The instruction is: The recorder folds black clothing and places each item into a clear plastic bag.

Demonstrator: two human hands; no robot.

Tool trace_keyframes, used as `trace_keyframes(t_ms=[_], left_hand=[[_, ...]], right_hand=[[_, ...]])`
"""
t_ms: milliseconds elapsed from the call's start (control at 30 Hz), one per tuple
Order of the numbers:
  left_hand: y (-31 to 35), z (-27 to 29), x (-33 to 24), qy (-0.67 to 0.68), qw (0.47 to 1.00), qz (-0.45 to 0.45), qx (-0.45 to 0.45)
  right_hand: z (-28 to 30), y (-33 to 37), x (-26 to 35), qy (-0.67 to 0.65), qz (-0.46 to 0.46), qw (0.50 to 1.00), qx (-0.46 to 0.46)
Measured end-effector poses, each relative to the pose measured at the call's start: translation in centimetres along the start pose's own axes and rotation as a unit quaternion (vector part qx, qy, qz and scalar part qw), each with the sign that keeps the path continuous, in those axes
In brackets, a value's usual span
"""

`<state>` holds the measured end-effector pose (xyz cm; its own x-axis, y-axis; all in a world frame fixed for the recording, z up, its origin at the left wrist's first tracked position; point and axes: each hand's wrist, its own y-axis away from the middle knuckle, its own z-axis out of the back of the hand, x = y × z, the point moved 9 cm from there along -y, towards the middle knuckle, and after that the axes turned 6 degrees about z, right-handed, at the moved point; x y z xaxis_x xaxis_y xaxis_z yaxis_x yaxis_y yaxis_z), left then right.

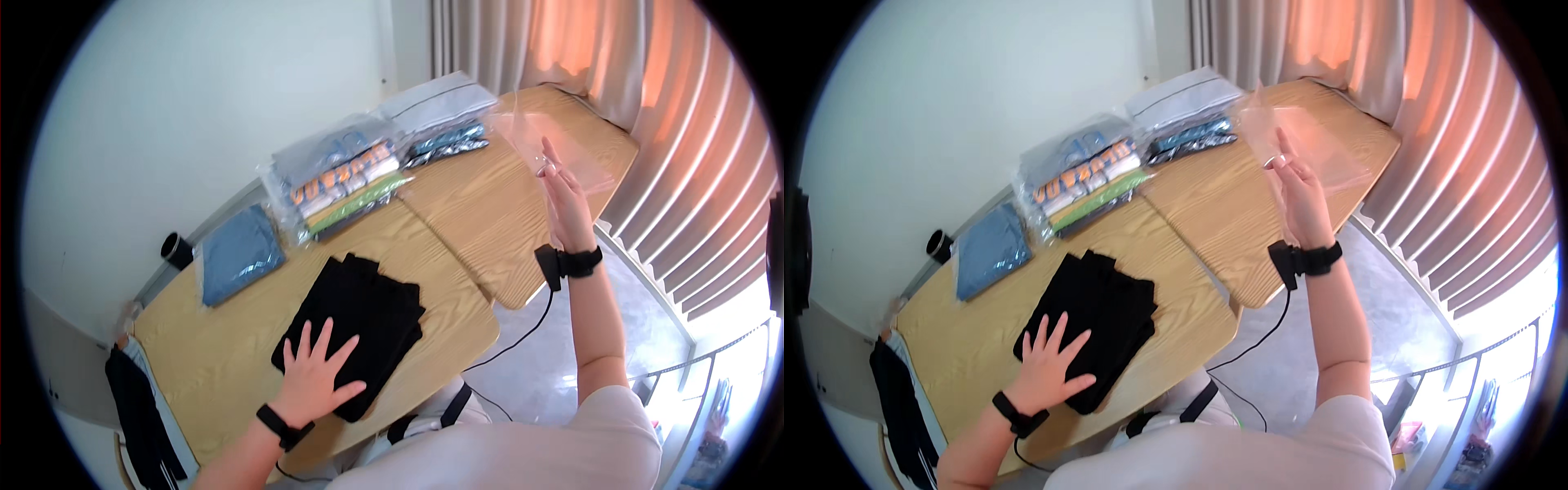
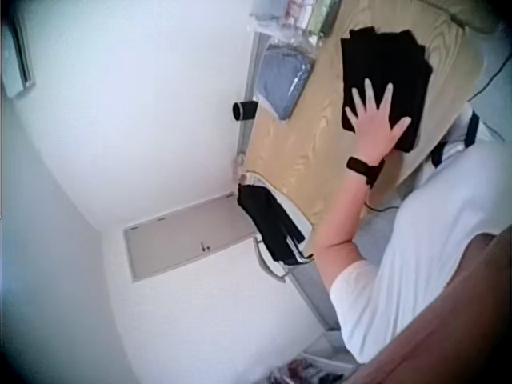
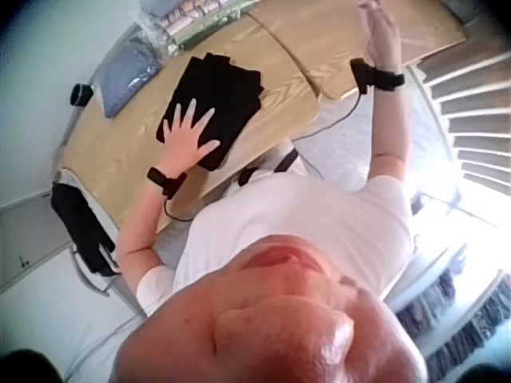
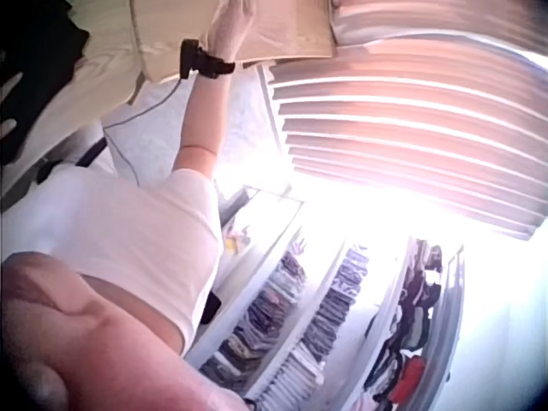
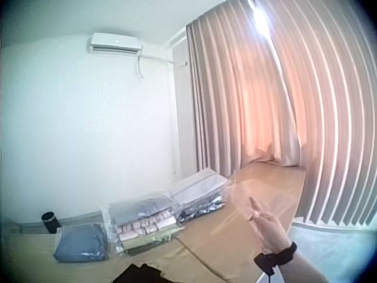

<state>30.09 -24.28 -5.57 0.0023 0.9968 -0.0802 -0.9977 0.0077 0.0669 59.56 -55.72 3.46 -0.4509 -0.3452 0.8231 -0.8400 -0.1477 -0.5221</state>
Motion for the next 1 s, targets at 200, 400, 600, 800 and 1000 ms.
trace_keyframes(t_ms=[200, 400, 600, 800, 1000], left_hand=[[-0.3, 0.2, 0.2, 0.024, 1.000, 0.001, 0.003], [-0.2, -1.0, 1.4, 0.064, 0.996, -0.018, -0.063], [0.5, -0.6, 3.1, 0.231, 0.968, -0.084, -0.060], [0.7, 1.5, 12.6, 0.804, 0.593, 0.035, -0.039], [-0.2, 1.7, 10.8, 0.627, 0.761, 0.169, 0.006]], right_hand=[[-18.1, 9.2, 3.5, -0.209, 0.004, 0.937, 0.281], [-29.5, 19.1, -0.4, -0.312, -0.244, 0.827, 0.399], [-30.8, 22.4, -4.1, -0.370, -0.342, 0.770, 0.392], [-30.2, 23.3, -5.7, -0.306, -0.403, 0.766, 0.396], [-31.4, 22.6, -2.3, -0.184, -0.111, 0.809, 0.547]])
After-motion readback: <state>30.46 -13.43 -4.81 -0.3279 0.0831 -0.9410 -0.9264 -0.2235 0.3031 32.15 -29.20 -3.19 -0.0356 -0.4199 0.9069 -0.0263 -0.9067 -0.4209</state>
